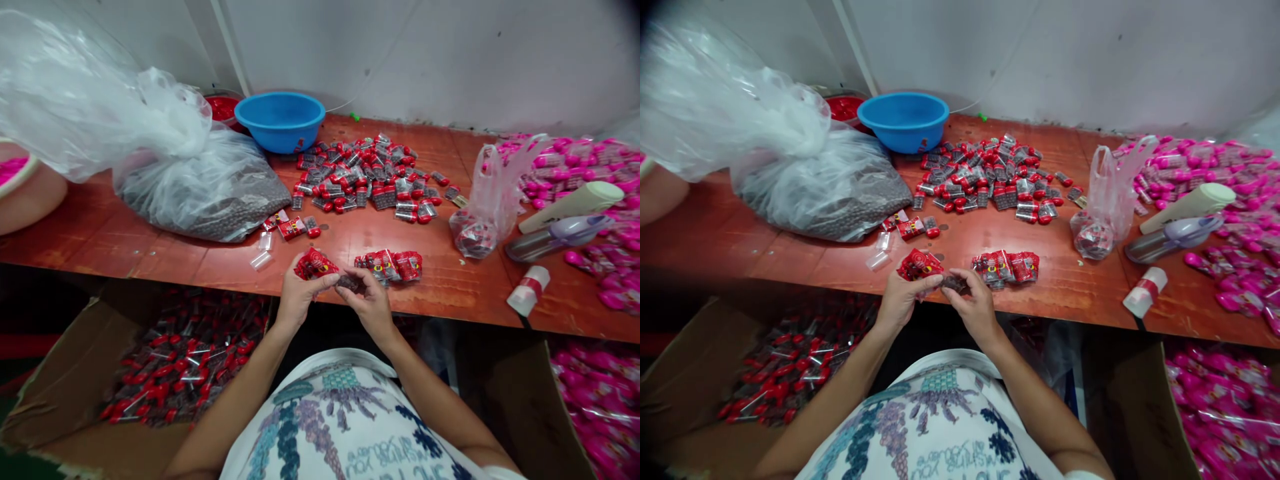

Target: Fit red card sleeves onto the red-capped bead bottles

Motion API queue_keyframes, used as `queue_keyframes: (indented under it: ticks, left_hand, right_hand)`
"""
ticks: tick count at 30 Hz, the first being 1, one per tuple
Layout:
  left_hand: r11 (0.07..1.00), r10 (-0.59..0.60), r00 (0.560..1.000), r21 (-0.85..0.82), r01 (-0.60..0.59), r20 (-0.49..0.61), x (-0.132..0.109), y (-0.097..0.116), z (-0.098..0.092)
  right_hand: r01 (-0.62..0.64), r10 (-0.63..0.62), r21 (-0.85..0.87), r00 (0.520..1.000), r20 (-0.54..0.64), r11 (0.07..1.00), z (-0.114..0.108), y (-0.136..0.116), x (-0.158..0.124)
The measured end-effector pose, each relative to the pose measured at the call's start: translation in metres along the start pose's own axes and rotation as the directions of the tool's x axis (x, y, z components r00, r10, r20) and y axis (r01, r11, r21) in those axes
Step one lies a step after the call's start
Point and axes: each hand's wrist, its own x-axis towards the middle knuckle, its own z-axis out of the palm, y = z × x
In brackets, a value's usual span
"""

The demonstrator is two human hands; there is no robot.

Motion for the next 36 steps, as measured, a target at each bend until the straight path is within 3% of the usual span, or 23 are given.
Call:
queue_keyframes:
  ticks: [5,9,14,19,26,29,32,34,36]
  left_hand:
    - [0.992,-0.126,0.987,-0.007,0.127,0.099,0.001,0.003,-0.001]
    - [0.986,-0.164,0.982,-0.023,0.167,0.098,0.002,0.003,0.000]
    - [0.983,-0.176,0.980,-0.046,0.181,0.092,0.001,-0.002,0.001]
    - [0.976,-0.213,0.967,-0.025,0.218,0.141,0.001,-0.009,0.000]
    - [0.968,-0.241,0.960,-0.035,0.248,0.141,0.002,-0.022,0.006]
    - [0.959,-0.265,0.951,-0.055,0.277,0.161,0.006,-0.034,0.012]
    - [0.963,-0.271,0.959,0.009,0.271,0.080,0.015,-0.047,0.014]
    - [0.958,-0.257,0.966,0.140,0.250,0.032,0.023,-0.057,0.014]
    - [0.928,-0.230,0.972,0.311,0.204,0.049,0.031,-0.064,0.015]
  right_hand:
    - [-0.169,0.165,0.239,0.986,0.034,0.956,0.001,0.001,0.002]
    - [-0.057,0.057,0.085,0.998,0.004,0.995,-0.003,0.001,0.002]
    - [0.068,-0.054,-0.070,0.981,0.189,0.995,-0.013,-0.003,0.004]
    - [0.132,-0.110,-0.092,0.970,0.216,0.987,-0.019,0.000,0.011]
    - [0.086,-0.084,-0.132,0.996,0.022,0.988,-0.018,0.010,0.005]
    - [0.102,-0.118,-0.188,0.990,-0.077,0.977,-0.030,0.018,0.003]
    - [0.138,-0.233,-0.410,0.953,-0.192,0.902,-0.054,0.026,0.005]
    - [0.126,-0.310,-0.620,0.930,-0.198,0.774,-0.074,0.030,0.009]
    - [0.085,-0.334,-0.784,0.929,-0.161,0.615,-0.093,0.032,0.016]
